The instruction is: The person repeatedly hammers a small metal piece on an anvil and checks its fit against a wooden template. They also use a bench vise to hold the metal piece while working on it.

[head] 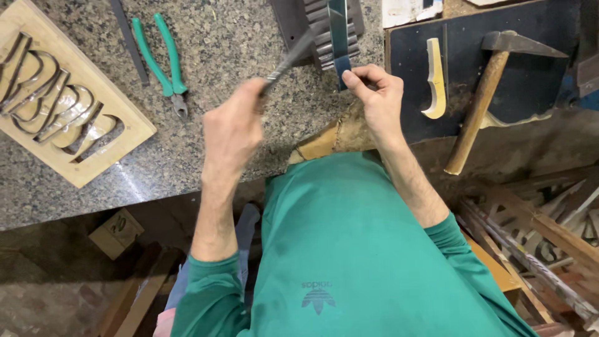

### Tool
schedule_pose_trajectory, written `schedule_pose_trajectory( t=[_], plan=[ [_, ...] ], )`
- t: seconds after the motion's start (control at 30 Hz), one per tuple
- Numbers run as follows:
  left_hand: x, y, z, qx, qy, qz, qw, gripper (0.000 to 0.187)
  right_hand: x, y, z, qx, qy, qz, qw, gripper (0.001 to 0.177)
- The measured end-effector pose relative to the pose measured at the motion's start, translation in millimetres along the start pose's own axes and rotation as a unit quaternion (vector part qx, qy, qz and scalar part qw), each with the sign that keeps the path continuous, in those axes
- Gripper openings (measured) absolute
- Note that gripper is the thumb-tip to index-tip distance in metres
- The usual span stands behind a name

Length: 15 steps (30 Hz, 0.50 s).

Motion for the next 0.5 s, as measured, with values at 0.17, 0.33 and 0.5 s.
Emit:
schedule_pose_trajectory(
  t=[0.17,0.33,0.5],
  plan=[
    [27,20,14,0.122,-0.066,0.165,0.977,0.033,-1,-3,0,-0.044,0.015,0.010,0.999,0.012],
    [41,20,27,0.150,-0.114,0.182,0.965,0.032,-2,-3,2,0.003,0.011,0.024,1.000,0.010],
    [42,14,35,0.143,-0.133,0.168,0.966,0.031,-3,-3,0,-0.005,0.004,0.025,1.000,0.011]
  ],
)
Point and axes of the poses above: each hand's wrist, its own x-axis towards the middle knuckle, its own z-axis out of the palm, y = z × x, the point moved 6 cm from there along x, towards the middle knuckle, and after that the axes turned 9 degrees about z, right-handed, at the moved point
